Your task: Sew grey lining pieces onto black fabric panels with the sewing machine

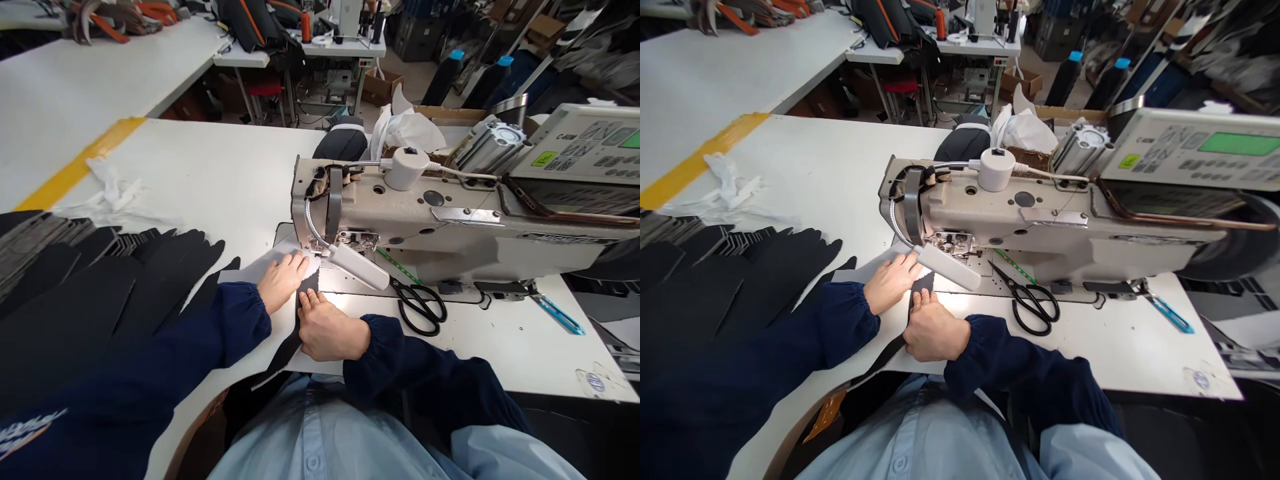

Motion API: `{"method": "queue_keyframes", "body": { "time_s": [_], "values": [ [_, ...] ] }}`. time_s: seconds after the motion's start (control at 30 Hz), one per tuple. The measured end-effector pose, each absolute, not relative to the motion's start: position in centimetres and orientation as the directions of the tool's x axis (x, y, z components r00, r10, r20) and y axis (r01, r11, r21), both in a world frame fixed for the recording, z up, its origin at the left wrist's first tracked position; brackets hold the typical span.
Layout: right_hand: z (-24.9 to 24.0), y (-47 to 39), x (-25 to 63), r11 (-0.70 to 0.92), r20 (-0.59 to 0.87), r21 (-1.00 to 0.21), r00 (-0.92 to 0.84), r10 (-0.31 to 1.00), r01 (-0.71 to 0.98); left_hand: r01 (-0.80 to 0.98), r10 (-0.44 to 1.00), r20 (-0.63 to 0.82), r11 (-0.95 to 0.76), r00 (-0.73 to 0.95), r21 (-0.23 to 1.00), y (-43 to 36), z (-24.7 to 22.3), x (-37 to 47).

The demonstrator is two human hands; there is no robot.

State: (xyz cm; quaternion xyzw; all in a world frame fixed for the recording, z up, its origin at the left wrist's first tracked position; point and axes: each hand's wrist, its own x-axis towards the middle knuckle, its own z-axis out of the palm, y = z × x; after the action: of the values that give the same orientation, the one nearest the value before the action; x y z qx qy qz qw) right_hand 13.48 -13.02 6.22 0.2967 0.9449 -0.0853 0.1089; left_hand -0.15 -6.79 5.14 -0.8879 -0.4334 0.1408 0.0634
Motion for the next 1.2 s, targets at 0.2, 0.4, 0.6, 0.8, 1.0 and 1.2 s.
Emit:
{"method": "queue_keyframes", "body": {
  "time_s": [0.2, 0.4, 0.6, 0.8, 1.0, 1.2],
  "values": [
    [5.8, -12.9, 13.6, 0.813, -0.229, -0.074, -0.804, 0.549, 0.577, 0.745, 0.775, -0.219, -0.631, 0.593, -0.214, -7.6, 6.7, -2.0],
    [5.5, -13.8, 13.7, 0.83, -0.183, -0.07, -0.825, 0.535, 0.554, 0.715, 0.746, -0.34, -0.658, 0.573, -0.238, -8.4, 8.3, -1.2],
    [4.6, -15.9, 13.2, 0.856, -0.122, 0.086, -0.847, 0.517, 0.51, 0.695, 0.675, -0.45, -0.703, 0.585, -0.15, -8.5, 8.7, -1.0],
    [3.4, -16.9, 12.7, 0.872, -0.025, 0.13, -0.878, 0.478, 0.471, 0.693, 0.638, -0.468, -0.717, 0.612, -0.072, -9.1, 8.5, -0.8],
    [3.4, -17.0, 12.8, 0.883, 0.0, 0.138, -0.891, 0.453, 0.449, 0.777, 0.683, -0.466, -0.629, 0.562, 0.015, -9.7, 8.2, 0.1],
    [3.4, -17.3, 12.9, 0.885, 0.039, 0.107, -0.892, 0.451, 0.452, 0.816, 0.723, -0.42, -0.571, 0.549, 0.083, -10.0, 7.2, 0.2]
  ]
}}
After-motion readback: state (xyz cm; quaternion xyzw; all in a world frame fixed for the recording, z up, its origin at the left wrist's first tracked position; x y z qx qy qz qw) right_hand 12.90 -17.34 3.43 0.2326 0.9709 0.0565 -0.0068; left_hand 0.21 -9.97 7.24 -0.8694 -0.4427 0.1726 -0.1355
